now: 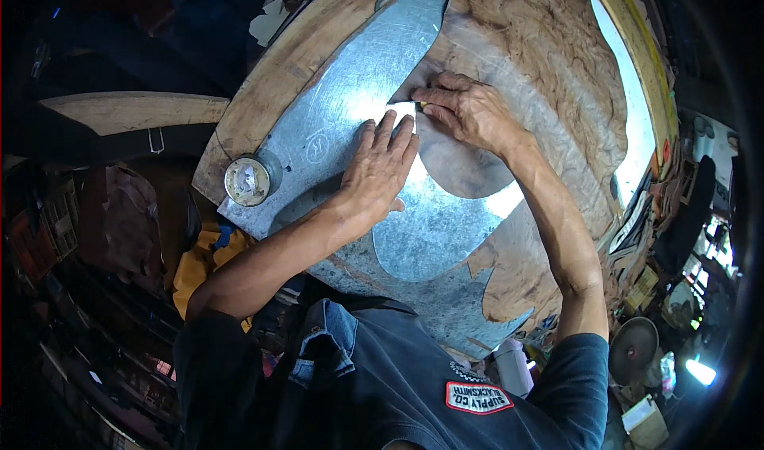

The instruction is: Tracing and cutting leather pieces from a hide using metal patterns and a marking tool.

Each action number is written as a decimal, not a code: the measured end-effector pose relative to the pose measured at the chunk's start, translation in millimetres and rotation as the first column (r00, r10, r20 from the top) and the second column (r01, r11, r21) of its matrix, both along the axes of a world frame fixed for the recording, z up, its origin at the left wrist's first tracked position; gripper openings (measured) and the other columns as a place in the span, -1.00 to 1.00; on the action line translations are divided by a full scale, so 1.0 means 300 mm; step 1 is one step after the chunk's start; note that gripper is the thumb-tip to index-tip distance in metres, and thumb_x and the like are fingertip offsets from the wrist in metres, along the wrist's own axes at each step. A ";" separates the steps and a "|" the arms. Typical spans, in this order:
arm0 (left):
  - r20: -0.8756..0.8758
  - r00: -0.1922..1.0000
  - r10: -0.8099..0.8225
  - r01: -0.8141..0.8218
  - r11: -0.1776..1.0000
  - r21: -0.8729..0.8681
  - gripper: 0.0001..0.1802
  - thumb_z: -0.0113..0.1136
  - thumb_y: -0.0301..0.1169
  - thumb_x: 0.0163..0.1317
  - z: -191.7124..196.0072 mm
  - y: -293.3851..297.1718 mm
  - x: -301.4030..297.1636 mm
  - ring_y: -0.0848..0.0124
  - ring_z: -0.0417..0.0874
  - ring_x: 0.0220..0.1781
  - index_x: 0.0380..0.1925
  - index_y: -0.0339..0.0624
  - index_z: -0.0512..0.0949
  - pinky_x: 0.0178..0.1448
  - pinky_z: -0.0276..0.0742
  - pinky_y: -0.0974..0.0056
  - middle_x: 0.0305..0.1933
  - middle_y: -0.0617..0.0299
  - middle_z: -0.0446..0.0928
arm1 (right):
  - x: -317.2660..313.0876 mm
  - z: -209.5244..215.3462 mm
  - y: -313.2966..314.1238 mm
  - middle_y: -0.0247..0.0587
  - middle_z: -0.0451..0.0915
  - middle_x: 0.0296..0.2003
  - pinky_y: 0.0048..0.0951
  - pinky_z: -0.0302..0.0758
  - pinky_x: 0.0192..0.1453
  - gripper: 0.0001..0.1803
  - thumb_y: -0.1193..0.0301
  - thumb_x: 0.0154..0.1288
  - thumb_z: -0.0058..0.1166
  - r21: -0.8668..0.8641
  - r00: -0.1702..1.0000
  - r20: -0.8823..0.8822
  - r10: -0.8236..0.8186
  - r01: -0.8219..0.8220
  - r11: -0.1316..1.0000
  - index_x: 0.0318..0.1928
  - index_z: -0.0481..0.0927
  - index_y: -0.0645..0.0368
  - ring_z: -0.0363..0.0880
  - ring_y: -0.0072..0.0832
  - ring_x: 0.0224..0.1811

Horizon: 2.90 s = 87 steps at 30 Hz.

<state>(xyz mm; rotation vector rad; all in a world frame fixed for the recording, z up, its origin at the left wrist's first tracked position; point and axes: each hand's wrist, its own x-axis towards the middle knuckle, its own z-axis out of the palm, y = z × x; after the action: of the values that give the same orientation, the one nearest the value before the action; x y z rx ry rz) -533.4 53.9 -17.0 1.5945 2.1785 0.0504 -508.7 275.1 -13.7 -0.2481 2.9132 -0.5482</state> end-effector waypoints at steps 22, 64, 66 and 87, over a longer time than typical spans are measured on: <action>0.058 0.997 0.042 -0.044 0.999 0.030 0.15 0.54 0.05 -0.18 -0.017 0.029 0.002 -0.14 -0.01 0.54 0.32 -0.42 0.23 0.52 -0.01 -0.20 0.46 -0.20 0.09 | 0.035 -0.004 0.097 -0.30 0.63 0.07 -0.29 0.54 0.16 -0.71 0.25 0.35 0.07 -0.023 0.999 0.008 -0.042 0.042 0.999 0.03 0.68 -0.04 0.61 -0.28 0.08; -0.030 0.999 0.015 -0.015 1.000 -0.017 0.18 0.48 0.11 -0.15 0.037 -0.036 0.069 -0.08 0.00 0.54 0.32 -0.49 0.21 0.51 -0.02 -0.15 0.47 -0.21 0.08 | 0.205 -0.046 -0.331 0.09 0.59 -0.21 -0.12 0.62 -0.25 -0.66 0.36 0.36 0.05 -0.324 0.667 -0.097 -0.739 0.680 0.657 0.06 0.58 0.27 0.67 0.02 -0.30; -0.009 1.000 0.021 -0.021 1.000 -0.003 0.18 0.49 0.10 -0.15 0.040 -0.037 0.063 -0.09 0.00 0.54 0.32 -0.51 0.21 0.51 -0.02 -0.16 0.47 -0.22 0.07 | 0.186 -0.025 -0.326 0.13 0.60 -0.21 -0.15 0.61 -0.21 -0.67 0.40 0.34 0.08 -0.319 0.673 -0.084 -0.735 0.680 0.660 0.04 0.59 0.33 0.66 0.02 -0.29; 0.067 0.996 0.064 -0.068 0.997 0.049 0.19 0.59 -0.01 -0.25 0.022 -0.021 0.105 -0.10 -0.03 0.56 0.32 -0.45 0.21 0.49 0.01 -0.22 0.51 -0.22 -0.01 | 0.398 0.062 -0.370 0.08 0.64 -0.17 -0.17 0.60 -0.16 -0.72 0.44 0.33 0.10 -0.288 0.689 0.109 -0.716 0.712 0.641 0.00 0.62 0.30 0.67 0.00 -0.25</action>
<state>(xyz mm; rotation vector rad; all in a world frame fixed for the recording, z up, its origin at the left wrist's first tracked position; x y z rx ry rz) -502.0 47.5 -10.3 1.5261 2.1952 0.1771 -389.4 164.1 4.8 0.9371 2.8226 -1.1141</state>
